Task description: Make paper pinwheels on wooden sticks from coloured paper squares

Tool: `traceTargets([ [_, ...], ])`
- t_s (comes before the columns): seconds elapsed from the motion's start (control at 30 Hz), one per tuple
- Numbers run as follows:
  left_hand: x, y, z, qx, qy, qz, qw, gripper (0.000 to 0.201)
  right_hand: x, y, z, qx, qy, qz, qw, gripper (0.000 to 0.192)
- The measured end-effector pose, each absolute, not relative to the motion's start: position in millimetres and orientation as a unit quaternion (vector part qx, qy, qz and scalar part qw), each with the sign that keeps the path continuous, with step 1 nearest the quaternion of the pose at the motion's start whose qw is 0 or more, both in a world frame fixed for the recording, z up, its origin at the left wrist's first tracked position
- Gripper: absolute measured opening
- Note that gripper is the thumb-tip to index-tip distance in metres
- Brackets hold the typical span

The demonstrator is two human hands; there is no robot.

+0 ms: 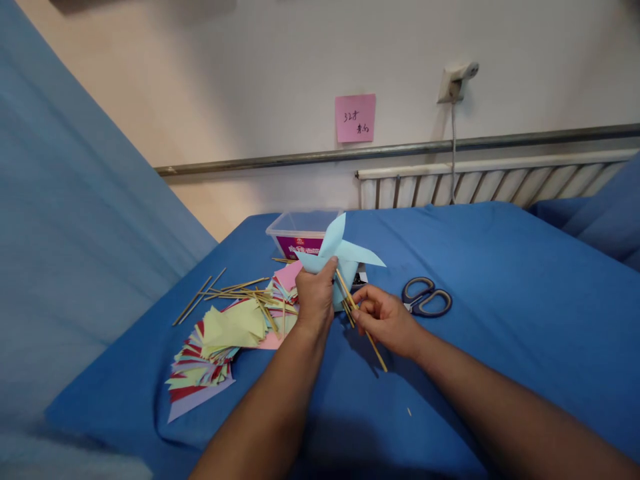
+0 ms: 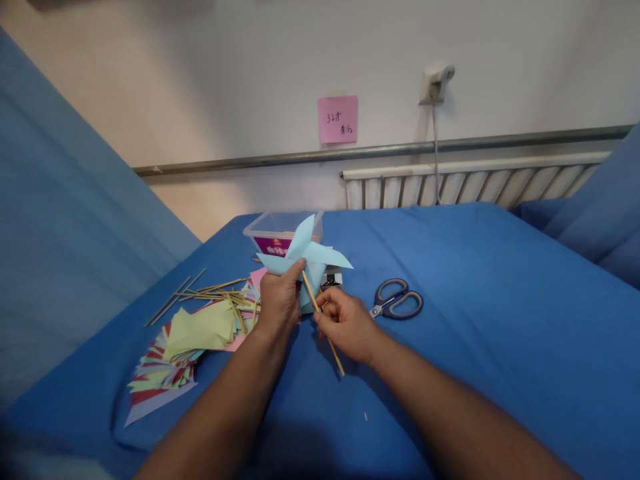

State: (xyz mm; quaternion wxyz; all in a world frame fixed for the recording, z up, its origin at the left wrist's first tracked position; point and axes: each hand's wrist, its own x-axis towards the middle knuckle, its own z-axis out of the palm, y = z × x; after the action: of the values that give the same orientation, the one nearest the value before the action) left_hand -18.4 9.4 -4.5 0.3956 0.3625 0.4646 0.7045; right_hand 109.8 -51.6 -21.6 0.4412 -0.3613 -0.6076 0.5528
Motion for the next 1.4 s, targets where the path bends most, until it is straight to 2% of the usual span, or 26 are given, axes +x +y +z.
traceTargets([
  [0.63, -2, -4, -2, 0.394, 0.447, 0.66, 0.459, 0.032, 111, -44, -23, -0.392, -0.56, 0.505, 0.526, 0.021],
  [0.93, -2, -4, 0, 0.383, 0.448, 0.664, 0.46, 0.038, 110, -45, -23, -0.384, -0.522, 0.519, 0.557, 0.021],
  [1.1, -8, 0, 1, 0.352, 0.46, 0.693, 0.429, 0.038, 119, -49, -11, -0.393, -0.527, 0.44, 0.612, 0.023],
  [1.17, -12, 4, 2, 0.339, 0.459, 0.707, 0.418, 0.038, 124, -50, -4, -0.407, -0.582, 0.366, 0.601, 0.012],
  [1.27, -17, 8, 5, 0.32, 0.442, 0.731, 0.408, 0.036, 129, -53, 2, -0.395, -0.692, 0.277, 0.537, 0.023],
  [1.4, -20, 9, 8, 0.307, 0.421, 0.746, 0.415, 0.034, 129, -53, -3, -0.374, -0.762, 0.326, 0.415, 0.021],
])
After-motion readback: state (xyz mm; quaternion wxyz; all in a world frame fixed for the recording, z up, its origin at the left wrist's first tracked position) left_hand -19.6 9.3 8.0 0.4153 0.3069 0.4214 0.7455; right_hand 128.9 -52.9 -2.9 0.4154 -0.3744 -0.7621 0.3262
